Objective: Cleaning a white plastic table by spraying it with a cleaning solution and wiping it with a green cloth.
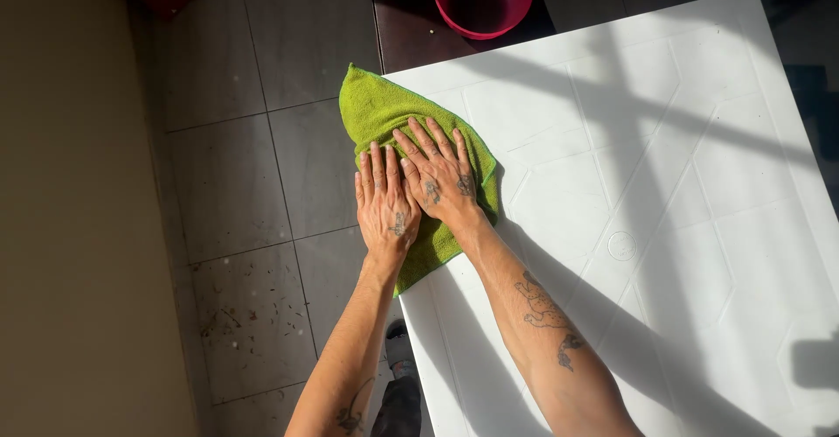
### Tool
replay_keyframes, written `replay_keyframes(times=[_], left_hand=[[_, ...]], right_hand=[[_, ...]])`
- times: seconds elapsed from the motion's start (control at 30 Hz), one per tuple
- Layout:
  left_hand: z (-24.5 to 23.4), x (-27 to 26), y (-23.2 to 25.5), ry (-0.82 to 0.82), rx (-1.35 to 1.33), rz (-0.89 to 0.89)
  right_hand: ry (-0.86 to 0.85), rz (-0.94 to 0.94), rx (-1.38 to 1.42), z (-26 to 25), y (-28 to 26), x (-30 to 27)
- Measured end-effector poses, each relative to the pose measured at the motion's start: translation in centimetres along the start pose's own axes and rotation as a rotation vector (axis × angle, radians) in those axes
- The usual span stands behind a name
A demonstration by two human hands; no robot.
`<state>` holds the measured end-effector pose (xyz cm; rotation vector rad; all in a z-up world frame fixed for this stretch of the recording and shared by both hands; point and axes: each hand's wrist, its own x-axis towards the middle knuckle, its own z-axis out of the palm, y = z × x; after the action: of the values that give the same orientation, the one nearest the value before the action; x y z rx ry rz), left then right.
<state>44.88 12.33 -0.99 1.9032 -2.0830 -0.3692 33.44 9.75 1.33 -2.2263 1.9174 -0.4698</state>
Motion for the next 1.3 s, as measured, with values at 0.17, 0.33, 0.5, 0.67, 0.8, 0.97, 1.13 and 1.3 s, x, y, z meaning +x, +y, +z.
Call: replay_keyframes(times=[0.17,0.33,0.5,0.67,0.8,0.97,1.13,1.3], left_hand=[[-1.1,6.6,-1.3,-0.050,-0.052,-0.034],[0.1,9.3,5.0,-0.070,0.126,0.037],[5.0,11.1,13.9,-0.134,0.120,0.168],[8.1,14.9,25.8,-0.256,0.168,0.322],[13.6,18.4,34.6,-0.169,0.228,0.382],[19.2,22.3,42.2,0.035,0.052,0.477],[21.9,24.9,46.4,-0.043,0.107,0.565],[24.5,24.0,49.2,0.166,0.012,0.385]], right_hand=[[-0.068,0.025,0.012,-1.1,2.1,3.8],[-0.135,0.073,0.023,-3.9,8.7,4.8],[-0.117,0.144,-0.114,-7.5,17.9,4.3],[-0.035,0.178,-0.026,-11.5,30.5,3.8],[0.006,0.225,-0.048,-14.8,38.7,4.9],[0.141,0.186,-0.204,-14.7,48.9,6.2],[0.140,0.357,-0.158,-15.3,52.7,7.0],[0.363,0.523,-0.170,-15.1,54.8,7.1]])
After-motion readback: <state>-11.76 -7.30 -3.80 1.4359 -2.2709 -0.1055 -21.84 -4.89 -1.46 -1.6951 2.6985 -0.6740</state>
